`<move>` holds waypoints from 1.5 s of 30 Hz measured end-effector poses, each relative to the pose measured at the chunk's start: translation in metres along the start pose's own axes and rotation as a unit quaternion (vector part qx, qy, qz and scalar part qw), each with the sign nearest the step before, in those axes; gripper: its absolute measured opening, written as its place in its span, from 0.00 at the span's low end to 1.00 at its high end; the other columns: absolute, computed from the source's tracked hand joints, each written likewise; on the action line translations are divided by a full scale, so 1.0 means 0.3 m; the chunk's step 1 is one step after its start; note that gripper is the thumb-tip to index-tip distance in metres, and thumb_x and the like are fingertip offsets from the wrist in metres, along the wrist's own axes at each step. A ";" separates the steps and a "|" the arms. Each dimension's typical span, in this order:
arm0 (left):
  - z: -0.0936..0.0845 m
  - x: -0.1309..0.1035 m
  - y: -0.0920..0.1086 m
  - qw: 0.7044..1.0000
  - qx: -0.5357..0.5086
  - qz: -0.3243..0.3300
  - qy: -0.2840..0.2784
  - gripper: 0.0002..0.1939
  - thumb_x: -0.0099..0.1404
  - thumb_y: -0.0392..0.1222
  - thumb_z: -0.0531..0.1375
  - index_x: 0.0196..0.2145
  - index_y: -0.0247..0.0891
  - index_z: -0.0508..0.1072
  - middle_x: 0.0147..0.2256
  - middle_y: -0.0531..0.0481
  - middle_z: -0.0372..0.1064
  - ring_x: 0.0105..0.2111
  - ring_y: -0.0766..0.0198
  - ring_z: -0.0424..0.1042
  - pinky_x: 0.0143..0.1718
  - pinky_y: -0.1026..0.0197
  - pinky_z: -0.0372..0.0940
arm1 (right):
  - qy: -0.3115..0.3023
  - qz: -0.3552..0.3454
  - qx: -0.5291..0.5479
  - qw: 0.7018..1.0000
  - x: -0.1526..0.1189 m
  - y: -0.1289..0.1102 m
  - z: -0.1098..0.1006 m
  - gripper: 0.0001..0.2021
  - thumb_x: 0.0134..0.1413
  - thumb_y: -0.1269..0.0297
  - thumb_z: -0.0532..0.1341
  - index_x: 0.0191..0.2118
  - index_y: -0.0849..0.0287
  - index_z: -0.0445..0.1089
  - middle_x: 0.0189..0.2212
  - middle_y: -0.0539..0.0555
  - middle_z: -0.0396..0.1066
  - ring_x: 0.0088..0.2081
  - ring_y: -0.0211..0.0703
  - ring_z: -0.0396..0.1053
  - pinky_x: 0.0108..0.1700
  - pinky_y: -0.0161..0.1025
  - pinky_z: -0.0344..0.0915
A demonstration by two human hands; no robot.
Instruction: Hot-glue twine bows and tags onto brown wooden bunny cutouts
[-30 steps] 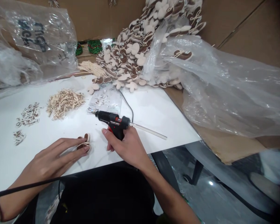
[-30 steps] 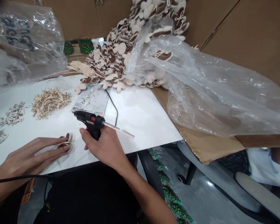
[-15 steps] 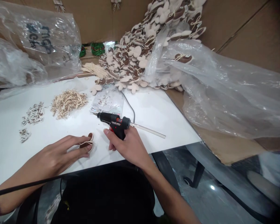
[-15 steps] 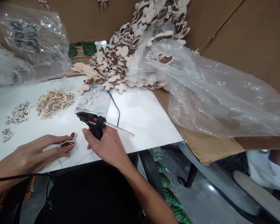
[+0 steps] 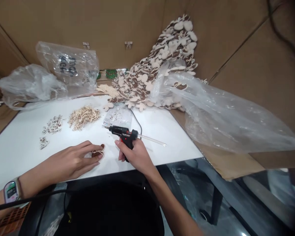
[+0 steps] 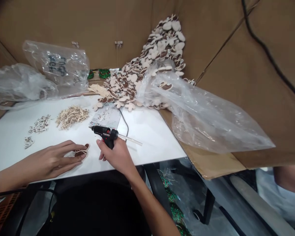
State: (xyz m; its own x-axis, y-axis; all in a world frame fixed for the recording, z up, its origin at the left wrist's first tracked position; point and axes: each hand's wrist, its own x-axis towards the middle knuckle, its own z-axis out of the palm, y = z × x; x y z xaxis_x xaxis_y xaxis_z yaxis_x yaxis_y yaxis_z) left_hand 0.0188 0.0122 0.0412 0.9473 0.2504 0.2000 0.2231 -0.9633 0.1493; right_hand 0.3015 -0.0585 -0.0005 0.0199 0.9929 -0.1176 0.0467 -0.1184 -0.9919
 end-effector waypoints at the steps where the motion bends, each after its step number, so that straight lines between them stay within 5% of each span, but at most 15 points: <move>1: 0.003 -0.001 0.001 1.000 -0.008 -0.002 0.013 0.17 0.89 0.41 0.59 0.64 0.46 0.87 0.64 0.40 0.83 0.57 0.50 0.84 0.53 0.54 0.83 | 0.000 -0.002 0.000 1.000 -0.001 -0.001 0.000 0.16 0.70 0.48 0.70 0.35 0.54 0.76 0.20 0.48 0.78 0.23 0.43 0.75 0.32 0.37 0.73; 8: -0.014 -0.046 -0.017 0.992 -0.070 -0.063 0.083 0.21 0.88 0.43 0.61 0.71 0.59 0.82 0.64 0.47 0.84 0.59 0.55 0.86 0.58 0.58 0.83 | 0.001 -0.020 -0.011 1.000 0.000 -0.003 0.001 0.18 0.71 0.49 0.68 0.32 0.54 0.75 0.20 0.49 0.78 0.24 0.44 0.76 0.33 0.37 0.73; 17: -0.121 -0.053 -0.027 0.981 -0.013 -0.105 0.163 0.08 0.86 0.46 0.66 0.56 0.49 0.85 0.49 0.51 0.88 0.48 0.58 0.87 0.54 0.58 0.78 | 0.005 -0.032 -0.023 0.999 0.001 0.001 -0.003 0.23 0.72 0.46 0.67 0.27 0.53 0.73 0.20 0.51 0.78 0.26 0.45 0.77 0.38 0.39 0.74; 21: -0.049 -0.014 0.013 0.975 -0.066 -0.151 0.148 0.09 0.87 0.49 0.64 0.51 0.45 0.83 0.46 0.49 0.86 0.43 0.60 0.86 0.46 0.61 0.78 | 0.014 -0.038 -0.028 0.999 -0.006 0.003 0.000 0.19 0.73 0.48 0.67 0.31 0.52 0.72 0.21 0.50 0.78 0.26 0.46 0.78 0.39 0.39 0.75; 27: 0.077 0.017 0.024 0.971 -0.118 -0.152 0.144 0.07 0.86 0.48 0.65 0.54 0.45 0.82 0.54 0.45 0.83 0.52 0.58 0.84 0.54 0.59 0.78 | 0.020 -0.037 -0.044 0.998 -0.004 -0.004 0.002 0.18 0.73 0.49 0.66 0.31 0.52 0.72 0.20 0.51 0.79 0.26 0.47 0.78 0.39 0.40 0.75; 45: 0.112 0.024 0.022 0.973 -0.085 -0.127 0.171 0.06 0.85 0.45 0.66 0.51 0.44 0.82 0.50 0.45 0.85 0.47 0.58 0.87 0.50 0.60 0.80 | 0.027 -0.030 -0.072 0.997 -0.008 -0.017 0.004 0.20 0.74 0.49 0.66 0.29 0.52 0.74 0.21 0.52 0.80 0.29 0.49 0.81 0.42 0.41 0.77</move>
State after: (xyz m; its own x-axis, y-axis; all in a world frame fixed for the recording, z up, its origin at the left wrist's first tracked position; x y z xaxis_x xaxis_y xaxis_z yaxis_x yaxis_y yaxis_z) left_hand 0.0349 0.0043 0.0113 0.7280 0.5237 0.4425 0.3715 -0.8437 0.3875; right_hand 0.3002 -0.0604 0.0046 0.0671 0.9965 -0.0506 0.1927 -0.0627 -0.9793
